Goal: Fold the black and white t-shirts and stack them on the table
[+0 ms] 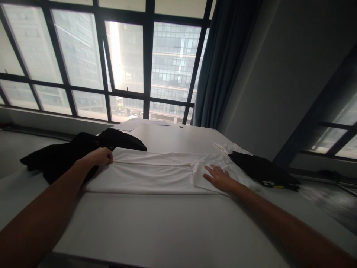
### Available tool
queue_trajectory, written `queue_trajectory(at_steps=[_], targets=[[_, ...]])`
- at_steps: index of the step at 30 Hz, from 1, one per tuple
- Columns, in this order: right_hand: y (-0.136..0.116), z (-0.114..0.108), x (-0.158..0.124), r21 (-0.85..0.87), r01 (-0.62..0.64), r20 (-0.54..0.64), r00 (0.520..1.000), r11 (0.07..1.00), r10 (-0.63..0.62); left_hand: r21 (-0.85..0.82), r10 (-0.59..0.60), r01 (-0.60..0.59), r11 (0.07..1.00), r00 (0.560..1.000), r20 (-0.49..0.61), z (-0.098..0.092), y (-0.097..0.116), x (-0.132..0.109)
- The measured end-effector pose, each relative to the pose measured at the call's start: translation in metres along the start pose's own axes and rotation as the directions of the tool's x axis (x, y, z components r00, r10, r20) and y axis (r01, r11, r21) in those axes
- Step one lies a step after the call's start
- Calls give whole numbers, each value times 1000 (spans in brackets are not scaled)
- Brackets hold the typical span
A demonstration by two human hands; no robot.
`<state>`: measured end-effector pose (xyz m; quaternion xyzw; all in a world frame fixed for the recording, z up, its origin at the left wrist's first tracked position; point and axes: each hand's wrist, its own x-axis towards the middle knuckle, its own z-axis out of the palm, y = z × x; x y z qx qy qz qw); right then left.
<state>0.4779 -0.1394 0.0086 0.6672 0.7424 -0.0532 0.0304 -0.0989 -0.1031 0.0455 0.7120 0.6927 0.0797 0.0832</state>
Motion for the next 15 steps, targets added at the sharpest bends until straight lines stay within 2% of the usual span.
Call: queue_trajectory(at_steps=[3, 7, 11, 13, 15], targets=[[4, -4, 36, 22, 62, -9, 998, 998, -62, 26, -42, 40, 999, 998, 43, -10, -1, -5], [9, -10, 90, 25, 205, -52, 978, 978, -203, 38, -89, 84, 996, 984, 152, -20, -3, -17], [7, -24, 127, -115, 307, -127, 939, 945, -320, 48, -121, 113, 992, 969, 218, -20, 4, -30], [-3, -34, 134, -238, 238, -185, 941, 942, -285, 50, -59, 51, 997, 984, 166, -17, 15, -35], [-20, -41, 132, -293, 50, -252, 959, 955, -128, 49, 67, -69, 996, 997, 43, -12, 28, -37]])
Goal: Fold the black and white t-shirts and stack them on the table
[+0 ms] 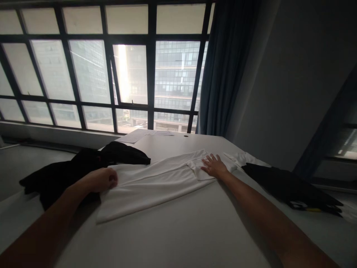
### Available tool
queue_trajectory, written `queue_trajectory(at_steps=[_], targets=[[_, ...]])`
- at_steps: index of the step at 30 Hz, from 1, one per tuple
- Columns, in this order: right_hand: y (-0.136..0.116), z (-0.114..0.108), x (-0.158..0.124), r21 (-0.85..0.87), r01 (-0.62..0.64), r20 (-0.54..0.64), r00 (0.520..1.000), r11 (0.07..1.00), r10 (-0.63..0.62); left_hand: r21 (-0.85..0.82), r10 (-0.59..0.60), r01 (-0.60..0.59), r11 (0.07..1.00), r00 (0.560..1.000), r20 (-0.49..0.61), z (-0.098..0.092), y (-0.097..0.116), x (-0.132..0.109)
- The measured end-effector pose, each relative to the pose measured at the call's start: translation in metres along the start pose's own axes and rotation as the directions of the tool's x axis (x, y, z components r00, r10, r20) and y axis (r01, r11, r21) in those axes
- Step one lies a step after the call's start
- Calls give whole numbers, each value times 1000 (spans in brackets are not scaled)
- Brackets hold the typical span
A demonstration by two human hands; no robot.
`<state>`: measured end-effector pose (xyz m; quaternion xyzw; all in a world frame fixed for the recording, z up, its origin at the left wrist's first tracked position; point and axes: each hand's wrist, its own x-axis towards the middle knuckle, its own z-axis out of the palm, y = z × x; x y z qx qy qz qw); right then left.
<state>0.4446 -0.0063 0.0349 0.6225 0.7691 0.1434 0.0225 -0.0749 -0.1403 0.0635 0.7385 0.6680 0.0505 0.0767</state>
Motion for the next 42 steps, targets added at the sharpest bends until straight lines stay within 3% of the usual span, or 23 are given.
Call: queue_trajectory(at_steps=[3, 7, 11, 20, 25, 27, 29, 30, 32, 34, 38, 40, 42], targets=[[-34, -12, -11, 8, -237, 73, 969, 971, 236, 9, 178, -179, 984, 972, -152, 8, 18, 4], [-78, -13, -37, 224, -234, 270, 948, 946, 171, -65, 299, -308, 949, 946, -123, 22, 26, 14], [-92, -8, -39, 260, -239, 300, 941, 935, 157, -116, 345, -354, 928, 934, -90, 29, 30, 15], [-53, 12, 42, 267, 4, 150, 988, 964, -46, -129, 339, -339, 932, 941, -24, 34, 60, 6], [-70, -7, 57, 92, -136, -55, 989, 986, 141, -71, 362, -359, 931, 932, 24, 44, 87, 0], [-88, -19, 43, 173, -71, -74, 994, 982, 85, -39, 367, -366, 930, 930, 19, 47, 92, -2], [-104, -27, 17, 364, 180, -67, 984, 914, -168, -19, 370, -370, 929, 929, 0, 50, 93, -1], [-110, -28, 2, 443, 325, -73, 942, 835, -328, -14, 375, -375, 927, 927, -11, 51, 93, 0], [-116, -28, -29, 534, 499, -105, 840, 682, -532, -5, 392, -392, 920, 920, -30, 53, 93, 1], [-119, -26, -55, 571, 546, -155, 806, 614, -572, 11, 425, -425, 905, 904, -46, 52, 98, 1], [-112, -28, -85, 553, 563, -275, 819, 614, -504, -1, 550, -551, 834, 833, -61, 43, 128, -12], [-95, -35, -94, 550, 570, -248, 810, 611, -532, -42, 597, -598, 800, 801, -44, 36, 149, -27], [-65, -42, -104, 585, 516, -138, 823, 626, -550, -120, 613, -608, 785, 790, 6, 29, 169, -42]])
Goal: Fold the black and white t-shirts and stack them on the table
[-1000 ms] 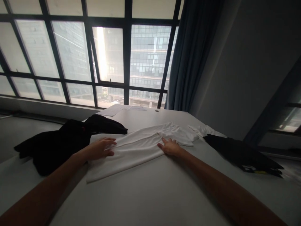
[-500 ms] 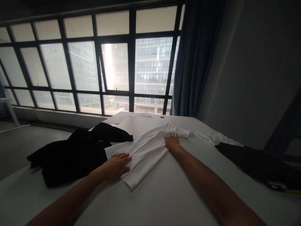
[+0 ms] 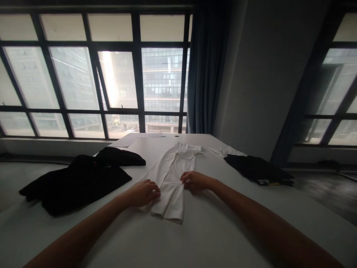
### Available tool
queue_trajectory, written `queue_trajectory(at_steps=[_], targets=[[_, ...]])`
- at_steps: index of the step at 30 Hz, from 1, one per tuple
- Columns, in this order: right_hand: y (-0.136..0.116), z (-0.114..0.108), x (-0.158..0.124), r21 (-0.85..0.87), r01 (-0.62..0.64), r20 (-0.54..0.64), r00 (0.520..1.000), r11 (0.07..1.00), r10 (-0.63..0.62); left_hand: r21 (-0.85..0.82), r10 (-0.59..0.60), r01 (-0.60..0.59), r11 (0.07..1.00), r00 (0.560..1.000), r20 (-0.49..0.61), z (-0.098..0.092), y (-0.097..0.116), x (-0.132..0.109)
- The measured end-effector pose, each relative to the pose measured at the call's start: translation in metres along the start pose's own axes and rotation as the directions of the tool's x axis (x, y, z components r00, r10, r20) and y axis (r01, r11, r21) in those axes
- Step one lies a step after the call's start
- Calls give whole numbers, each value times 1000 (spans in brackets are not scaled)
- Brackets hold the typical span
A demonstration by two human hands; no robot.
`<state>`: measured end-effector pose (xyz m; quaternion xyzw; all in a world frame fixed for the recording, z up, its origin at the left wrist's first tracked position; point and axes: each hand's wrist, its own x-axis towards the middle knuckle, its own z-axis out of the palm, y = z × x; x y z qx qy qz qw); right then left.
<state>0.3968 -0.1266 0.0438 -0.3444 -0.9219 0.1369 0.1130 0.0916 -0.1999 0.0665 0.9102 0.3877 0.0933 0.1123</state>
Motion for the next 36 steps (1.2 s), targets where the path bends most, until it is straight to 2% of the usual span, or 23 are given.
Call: queue_trajectory(at_steps=[3, 5, 8, 11, 13, 18, 20, 22, 25, 28, 30, 31, 32, 34, 35, 36], targets=[[21, -32, -47, -2, -219, 109, 970, 976, 218, -197, 75, -51, 979, 990, 120, 0, 26, 2], [35, -47, -80, -14, -348, 109, 932, 937, 347, -261, 149, -113, 959, 981, 123, 3, 30, 7], [46, -53, -115, -27, -454, 72, 888, 891, 455, -217, 208, -185, 959, 974, 88, 7, 23, 20], [44, -47, -131, -82, -540, -4, 841, 838, 541, -175, 193, -170, 970, 973, 125, 10, 16, 31], [34, -44, -133, -91, -531, -12, 846, 842, 532, -160, 175, -158, 974, 979, 103, 15, 14, 34], [-8, -49, -126, 73, -387, 131, 917, 919, 376, -184, 234, -243, 953, 970, -66, 33, 8, 31], [-21, -54, -125, 178, -285, 157, 953, 942, 259, -206, 239, -256, 945, 965, -104, 32, 6, 27], [-26, -60, -128, 264, -209, 130, 975, 941, 180, -244, 219, -244, 939, 967, -127, 24, 7, 22], [-25, -72, -140, 316, -231, 99, 973, 920, 210, -276, 166, -192, 942, 979, -116, 5, 17, 13], [-22, -82, -155, 398, -305, 221, 947, 865, 233, -278, 125, -142, 950, 989, -77, -9, 30, 6], [-20, -85, -159, 485, -325, 293, 935, 812, 200, -383, 121, -129, 915, 992, -46, -11, 34, 6], [-19, -85, -158, 528, -320, 288, 939, 787, 189, -479, 111, -119, 870, 993, -44, -9, 34, 9], [-15, -83, -155, 567, -303, 242, 950, 766, 197, -584, 79, -101, 806, 995, -63, -7, 32, 14], [-5, -74, -144, 618, -269, 57, 953, 738, 299, -752, -68, -58, 657, 988, -135, 3, 24, 28], [1, -68, -136, 627, -272, -52, 920, 730, 388, -804, -168, -34, 594, 972, -166, 9, 19, 36], [8, -61, -128, 628, -299, -144, 862, 718, 486, -839, -264, -3, 544, 949, -174, 16, 14, 43]])
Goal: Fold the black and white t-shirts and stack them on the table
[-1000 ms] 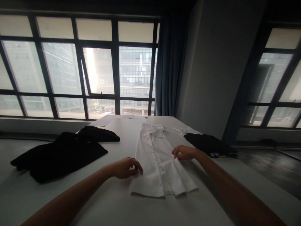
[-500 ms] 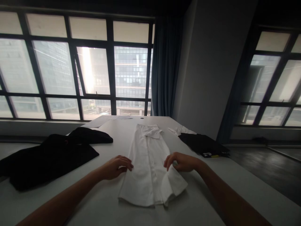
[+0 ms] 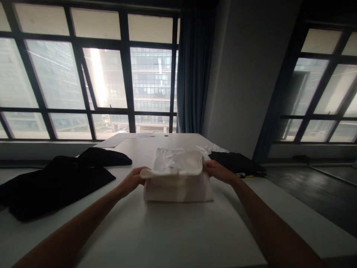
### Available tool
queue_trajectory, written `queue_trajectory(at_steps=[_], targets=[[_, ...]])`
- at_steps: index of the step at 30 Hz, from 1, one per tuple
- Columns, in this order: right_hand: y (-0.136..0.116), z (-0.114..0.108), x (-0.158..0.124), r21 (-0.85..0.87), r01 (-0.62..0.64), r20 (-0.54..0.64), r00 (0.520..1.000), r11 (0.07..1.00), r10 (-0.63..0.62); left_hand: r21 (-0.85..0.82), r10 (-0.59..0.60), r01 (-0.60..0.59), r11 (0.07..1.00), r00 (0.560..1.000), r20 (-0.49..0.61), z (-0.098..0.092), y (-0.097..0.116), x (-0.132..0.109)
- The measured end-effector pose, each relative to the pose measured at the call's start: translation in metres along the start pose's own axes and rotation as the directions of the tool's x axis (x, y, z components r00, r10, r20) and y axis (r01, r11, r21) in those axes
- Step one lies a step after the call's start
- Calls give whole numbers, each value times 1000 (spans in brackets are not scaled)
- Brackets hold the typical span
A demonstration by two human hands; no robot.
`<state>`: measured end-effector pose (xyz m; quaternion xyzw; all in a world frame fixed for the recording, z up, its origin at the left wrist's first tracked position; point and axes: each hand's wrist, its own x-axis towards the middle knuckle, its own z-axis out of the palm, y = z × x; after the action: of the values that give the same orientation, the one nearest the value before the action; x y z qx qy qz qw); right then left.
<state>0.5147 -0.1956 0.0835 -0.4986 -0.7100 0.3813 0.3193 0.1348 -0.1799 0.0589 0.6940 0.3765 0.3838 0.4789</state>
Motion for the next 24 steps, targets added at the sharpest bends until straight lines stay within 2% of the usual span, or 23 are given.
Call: queue_trajectory(at_steps=[1, 3, 6, 9, 11, 13, 17, 20, 22, 24], targets=[[7, 5, 9, -16, -58, -116, 992, 998, 56, -27, -58, 57, 998, 996, -66, 1, -8, 7], [20, 15, 22, -68, -219, -236, 951, 973, 198, -41, -172, 168, 985, 975, -142, 2, -23, 16], [32, 21, 29, -130, -352, -242, 918, 927, 314, 52, -198, 208, 977, 968, -158, 1, -36, 19], [38, 22, 30, -204, -296, -214, 944, 933, 252, 287, -118, 149, 946, 985, -124, 3, -39, 16], [42, 24, 31, -294, -246, -217, 958, 924, 186, 443, -85, 126, 888, 990, -111, 6, -35, 15], [47, 28, 33, -381, -201, -213, 969, 903, 126, 529, -84, 118, 840, 993, -86, 10, -29, 13], [48, 43, 36, -439, -64, -138, 990, 896, 3, 606, -191, 169, 777, 981, -29, 8, -13, 0], [38, 56, 33, -441, 62, -70, 992, 895, -103, 622, -315, 203, 757, 946, 75, -3, -4, -16], [26, 59, 30, -461, 86, 6, 996, 883, -94, 607, -361, 204, 768, 921, 147, -8, -1, -24], [14, 56, 26, -509, 54, 72, 997, 859, -20, 594, -334, 187, 782, 931, 147, -7, 0, -27]])
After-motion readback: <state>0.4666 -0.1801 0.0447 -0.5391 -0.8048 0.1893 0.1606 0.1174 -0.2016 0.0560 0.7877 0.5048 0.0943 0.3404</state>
